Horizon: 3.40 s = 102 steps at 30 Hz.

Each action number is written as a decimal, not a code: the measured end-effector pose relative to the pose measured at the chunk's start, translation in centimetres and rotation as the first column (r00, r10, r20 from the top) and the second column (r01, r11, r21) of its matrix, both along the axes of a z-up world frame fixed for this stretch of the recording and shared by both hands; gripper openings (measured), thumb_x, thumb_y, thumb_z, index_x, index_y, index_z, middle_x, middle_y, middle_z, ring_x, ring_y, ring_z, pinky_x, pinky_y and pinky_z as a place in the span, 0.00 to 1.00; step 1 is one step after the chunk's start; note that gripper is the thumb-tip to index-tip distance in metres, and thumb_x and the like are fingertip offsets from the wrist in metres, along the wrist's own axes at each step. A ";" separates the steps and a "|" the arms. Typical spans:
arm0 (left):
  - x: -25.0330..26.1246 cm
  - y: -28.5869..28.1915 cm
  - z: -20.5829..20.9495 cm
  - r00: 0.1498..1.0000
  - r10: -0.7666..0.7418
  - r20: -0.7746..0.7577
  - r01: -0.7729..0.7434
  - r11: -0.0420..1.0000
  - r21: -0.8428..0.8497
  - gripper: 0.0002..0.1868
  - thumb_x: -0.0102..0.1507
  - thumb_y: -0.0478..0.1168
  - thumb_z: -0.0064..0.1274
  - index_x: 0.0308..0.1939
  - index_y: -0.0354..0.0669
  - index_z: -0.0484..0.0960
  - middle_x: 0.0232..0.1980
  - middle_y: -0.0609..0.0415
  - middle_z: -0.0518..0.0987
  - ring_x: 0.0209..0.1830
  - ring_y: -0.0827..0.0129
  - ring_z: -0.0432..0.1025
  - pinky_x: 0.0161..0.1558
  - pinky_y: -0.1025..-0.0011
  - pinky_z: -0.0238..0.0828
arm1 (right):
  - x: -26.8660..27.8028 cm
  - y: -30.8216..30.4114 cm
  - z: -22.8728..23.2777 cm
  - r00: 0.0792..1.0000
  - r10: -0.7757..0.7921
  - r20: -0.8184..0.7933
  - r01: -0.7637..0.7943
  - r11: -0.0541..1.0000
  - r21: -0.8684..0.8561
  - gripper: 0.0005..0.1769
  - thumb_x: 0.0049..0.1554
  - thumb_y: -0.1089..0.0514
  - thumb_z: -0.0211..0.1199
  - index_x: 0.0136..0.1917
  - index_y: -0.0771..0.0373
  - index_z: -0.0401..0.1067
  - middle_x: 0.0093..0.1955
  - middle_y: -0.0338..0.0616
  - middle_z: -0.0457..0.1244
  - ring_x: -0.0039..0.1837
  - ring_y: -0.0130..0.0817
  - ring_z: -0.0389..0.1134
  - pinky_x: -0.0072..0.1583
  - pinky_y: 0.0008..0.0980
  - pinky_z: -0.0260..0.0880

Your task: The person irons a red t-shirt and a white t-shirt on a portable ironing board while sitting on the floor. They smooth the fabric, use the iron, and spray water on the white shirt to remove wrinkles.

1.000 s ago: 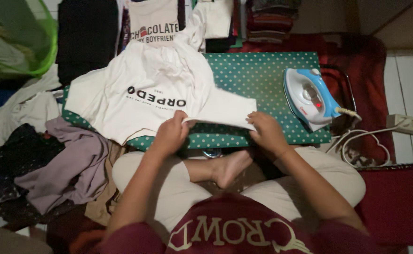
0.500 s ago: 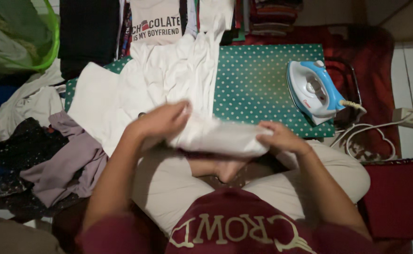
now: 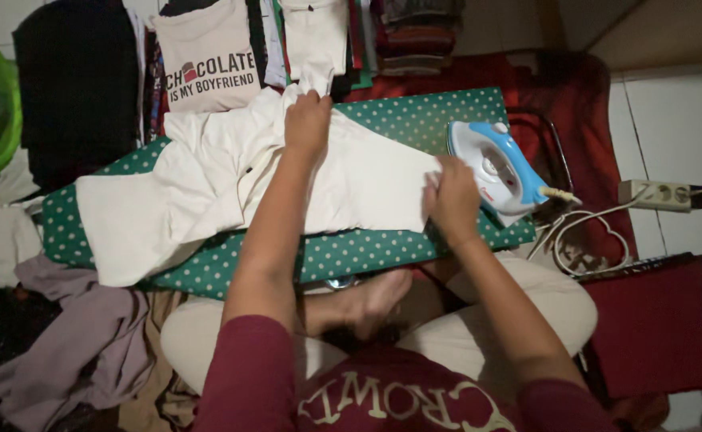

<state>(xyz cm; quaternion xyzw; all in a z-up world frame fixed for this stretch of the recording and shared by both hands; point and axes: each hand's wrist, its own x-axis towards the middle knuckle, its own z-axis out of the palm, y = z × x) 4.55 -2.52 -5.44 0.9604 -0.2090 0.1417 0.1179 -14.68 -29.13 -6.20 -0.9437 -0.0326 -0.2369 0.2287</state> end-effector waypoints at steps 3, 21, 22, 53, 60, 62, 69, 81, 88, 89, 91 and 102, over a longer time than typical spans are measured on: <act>-2.0 -0.8 0.8 0.936 -0.078 0.344 0.098 0.994 -0.041 0.13 0.61 0.34 0.49 0.49 0.40 0.77 0.54 0.45 0.77 0.56 0.53 0.71 0.64 0.54 0.65 | 0.1 0.7 -0.7 0.980 0.197 -0.012 -0.197 0.978 -0.065 0.23 0.55 0.56 0.69 0.60 0.69 0.72 0.62 0.61 0.65 0.64 0.60 0.64 0.64 0.50 0.64; -12.9 1.9 -0.9 0.890 -0.114 -0.441 0.195 0.970 0.144 0.65 0.53 0.75 0.53 0.79 0.36 0.47 0.84 0.44 0.42 0.84 0.54 0.32 0.77 0.47 0.16 | 5.4 -10.2 5.1 0.881 -0.371 -0.294 0.351 0.929 -0.118 0.33 0.64 0.30 0.60 0.53 0.65 0.78 0.48 0.66 0.69 0.51 0.65 0.70 0.53 0.58 0.68; -12.9 1.9 -0.9 0.888 -0.113 -0.446 0.198 0.969 0.149 0.65 0.53 0.75 0.53 0.79 0.35 0.47 0.84 0.44 0.42 0.84 0.54 0.32 0.77 0.48 0.16 | 4.3 -8.8 6.1 0.892 -0.348 -0.288 0.343 0.937 -0.069 0.33 0.61 0.30 0.61 0.54 0.64 0.79 0.47 0.64 0.69 0.49 0.64 0.71 0.51 0.56 0.69; -14.4 2.9 -1.4 0.881 -0.050 -0.471 0.085 0.995 0.054 0.57 0.59 0.64 0.53 0.77 0.28 0.48 0.83 0.39 0.43 0.84 0.55 0.34 0.78 0.55 0.25 | 14.5 6.3 2.4 0.791 -0.022 -0.611 0.117 0.986 0.117 0.33 0.63 0.37 0.56 0.54 0.74 0.74 0.47 0.66 0.70 0.52 0.61 0.72 0.56 0.50 0.70; -14.0 3.4 -4.7 0.931 -0.084 -0.356 0.056 0.994 -0.089 0.34 0.67 0.43 0.41 0.74 0.29 0.58 0.81 0.37 0.54 0.83 0.54 0.45 0.78 0.53 0.36 | 9.4 7.9 2.7 0.735 0.013 -0.678 0.082 0.991 0.108 0.36 0.64 0.36 0.54 0.56 0.78 0.69 0.48 0.71 0.68 0.52 0.64 0.72 0.55 0.51 0.72; -13.8 3.6 -4.9 0.953 -0.084 -0.291 0.057 0.993 -0.100 0.31 0.67 0.39 0.39 0.74 0.29 0.61 0.80 0.37 0.57 0.83 0.54 0.47 0.78 0.54 0.39 | 6.2 8.4 3.1 0.699 0.013 -0.715 0.101 0.988 0.117 0.37 0.63 0.36 0.53 0.55 0.79 0.68 0.47 0.72 0.69 0.51 0.63 0.73 0.55 0.51 0.73; -14.7 4.0 -2.9 0.942 -0.097 -0.322 0.041 0.983 -0.177 0.32 0.65 0.39 0.44 0.72 0.27 0.62 0.79 0.35 0.57 0.81 0.50 0.48 0.77 0.51 0.39 | 10.0 8.7 2.1 0.814 -0.056 -0.577 0.096 0.995 0.039 0.37 0.63 0.35 0.53 0.53 0.78 0.71 0.49 0.75 0.66 0.54 0.69 0.69 0.57 0.54 0.70; -14.6 2.7 -1.1 0.949 -0.143 -0.282 0.101 0.982 -0.157 0.34 0.60 0.33 0.42 0.73 0.32 0.65 0.79 0.43 0.60 0.82 0.52 0.50 0.77 0.50 0.42 | 3.0 9.4 2.9 0.842 -0.073 -0.535 0.041 0.997 -0.071 0.33 0.64 0.40 0.56 0.55 0.79 0.68 0.39 0.70 0.68 0.45 0.67 0.71 0.49 0.56 0.72; -14.6 1.9 -3.0 0.927 -0.124 -0.354 0.128 0.992 -0.013 0.37 0.59 0.33 0.41 0.75 0.33 0.60 0.81 0.45 0.55 0.82 0.55 0.45 0.76 0.52 0.37 | 3.2 4.0 0.5 0.850 -0.224 -0.476 0.190 0.975 -0.120 0.33 0.63 0.41 0.57 0.58 0.79 0.68 0.40 0.73 0.67 0.45 0.69 0.71 0.47 0.57 0.72; -14.7 2.1 -3.5 0.932 -0.113 -0.344 0.130 0.991 0.027 0.38 0.58 0.33 0.41 0.75 0.33 0.59 0.81 0.46 0.54 0.83 0.56 0.44 0.77 0.53 0.35 | 1.9 2.5 0.4 0.839 -0.245 -0.486 0.205 0.970 -0.134 0.32 0.63 0.41 0.57 0.55 0.78 0.70 0.41 0.72 0.67 0.45 0.68 0.71 0.48 0.57 0.72; -14.8 2.4 -4.2 0.931 -0.118 -0.345 0.125 0.992 -0.002 0.37 0.60 0.33 0.40 0.76 0.34 0.59 0.82 0.46 0.54 0.83 0.57 0.43 0.78 0.54 0.33 | 0.0 -0.2 1.0 0.820 -0.286 -0.496 0.233 0.958 -0.167 0.31 0.64 0.41 0.57 0.51 0.76 0.73 0.42 0.72 0.67 0.46 0.68 0.71 0.50 0.57 0.72; -14.6 2.5 -4.8 0.937 -0.108 -0.332 0.088 0.993 -0.075 0.35 0.61 0.33 0.39 0.75 0.31 0.59 0.81 0.42 0.56 0.83 0.56 0.47 0.78 0.56 0.37 | 7.4 4.0 3.8 0.871 0.041 -0.489 -0.012 0.998 0.063 0.30 0.60 0.39 0.61 0.53 0.71 0.76 0.41 0.66 0.69 0.45 0.62 0.72 0.49 0.54 0.72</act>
